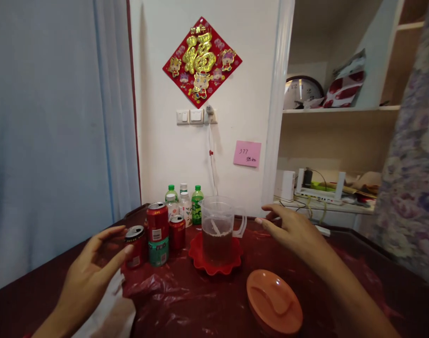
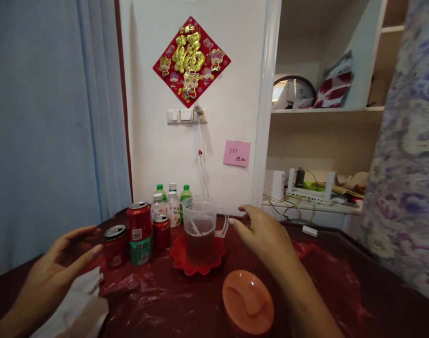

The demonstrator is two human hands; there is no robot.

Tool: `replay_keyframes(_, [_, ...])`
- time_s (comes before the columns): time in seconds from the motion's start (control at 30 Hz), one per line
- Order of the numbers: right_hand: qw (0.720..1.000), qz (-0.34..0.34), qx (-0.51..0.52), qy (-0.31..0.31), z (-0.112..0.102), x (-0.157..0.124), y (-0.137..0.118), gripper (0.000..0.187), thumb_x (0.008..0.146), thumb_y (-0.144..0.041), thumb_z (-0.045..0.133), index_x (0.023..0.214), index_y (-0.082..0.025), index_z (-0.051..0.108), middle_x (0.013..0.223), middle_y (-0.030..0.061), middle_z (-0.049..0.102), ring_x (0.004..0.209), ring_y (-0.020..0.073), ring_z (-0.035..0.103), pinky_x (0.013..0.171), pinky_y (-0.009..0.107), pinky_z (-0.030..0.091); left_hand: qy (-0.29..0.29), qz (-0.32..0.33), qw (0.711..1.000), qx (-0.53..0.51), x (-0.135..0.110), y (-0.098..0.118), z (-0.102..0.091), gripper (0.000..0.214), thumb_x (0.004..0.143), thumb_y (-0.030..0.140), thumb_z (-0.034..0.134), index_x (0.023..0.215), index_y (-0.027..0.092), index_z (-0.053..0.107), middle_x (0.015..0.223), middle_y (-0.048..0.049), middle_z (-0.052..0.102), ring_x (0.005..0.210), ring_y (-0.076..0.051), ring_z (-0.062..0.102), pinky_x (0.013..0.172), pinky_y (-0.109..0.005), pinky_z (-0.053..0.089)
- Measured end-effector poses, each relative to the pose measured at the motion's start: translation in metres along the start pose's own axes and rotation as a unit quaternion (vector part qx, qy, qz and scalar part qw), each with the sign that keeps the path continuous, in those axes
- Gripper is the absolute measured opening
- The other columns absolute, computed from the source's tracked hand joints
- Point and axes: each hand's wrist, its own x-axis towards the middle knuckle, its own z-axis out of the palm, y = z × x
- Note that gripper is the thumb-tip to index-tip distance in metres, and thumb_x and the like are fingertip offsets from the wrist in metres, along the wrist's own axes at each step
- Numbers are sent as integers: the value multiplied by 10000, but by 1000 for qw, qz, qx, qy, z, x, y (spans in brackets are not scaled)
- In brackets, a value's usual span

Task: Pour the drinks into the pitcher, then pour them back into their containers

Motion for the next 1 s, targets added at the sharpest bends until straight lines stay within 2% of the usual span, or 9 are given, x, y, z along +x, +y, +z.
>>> replay_keyframes(0.1, [992,-16,57,113,-3,-1,-9,396,910,-504,524,1087,-189,687,953,75,701,848,269,650,710,357,463,-43,49,995,-71,-14,20,17,450,746,601,674,1122,361,619,1199,-34,686,1072,-337,658,897,-449,571])
replay_keyframes(0.2, [960,-14,181,215,-5,-5,-20,365,931,-524,541,957,-191,686,856,57,675,745,230,652,691,331,478,-79,107,987,-91,-20,31,36,369,745,538,700,1071,367,680,1202,-37,689,1125,-346,639,942,-439,554])
replay_keyframes(0.33, [903,32,319,287,-5,-9,-31,428,934,-615,557,903,-194,624,726,12,600,604,188,612,587,291,482,-127,168,968,-139,-21,50,51,252,796,478,668,1022,379,716,1092,-30,728,1048,-316,667,884,-374,576])
replay_keyframes(0.4, [896,36,331,296,-7,-8,-36,450,961,-644,495,882,-206,563,677,-13,547,558,171,574,542,275,466,-157,189,955,-168,-21,63,53,192,831,454,633,974,371,729,1036,-27,737,984,-290,678,833,-335,580])
replay_keyframes(0.53, [961,13,192,199,-15,2,-46,498,1037,-596,240,781,-230,461,600,-21,476,529,166,517,534,275,424,-213,206,932,-208,-18,91,53,185,875,428,584,858,328,738,926,-43,733,883,-263,671,779,-321,564])
replay_keyframes(0.67, [997,-17,70,23,-10,4,-44,427,994,-497,438,690,-212,533,635,6,558,634,179,544,597,279,371,-229,199,918,-256,-7,109,61,231,886,422,581,756,278,704,870,-43,713,857,-247,649,771,-325,538])
replay_keyframes(0.77, [991,0,-21,-132,6,-12,-28,177,869,-326,665,737,-208,653,742,9,658,694,188,592,603,271,343,-238,145,916,-288,1,113,72,277,910,444,557,794,233,694,909,-51,700,880,-234,636,797,-324,520])
replay_keyframes(0.83, [976,34,-77,-201,20,-29,-14,84,784,-253,758,764,-198,698,800,38,692,739,217,623,614,278,343,-242,108,915,-304,5,111,80,287,925,442,548,837,210,691,939,-50,690,895,-219,628,818,-314,505])
replay_keyframes(1.0, [949,99,-148,-258,58,-67,13,93,768,-192,755,848,-147,736,914,138,702,836,307,644,674,326,387,-255,70,911,-316,11,100,96,301,914,465,575,831,199,687,930,-41,677,871,-201,613,782,-288,489])
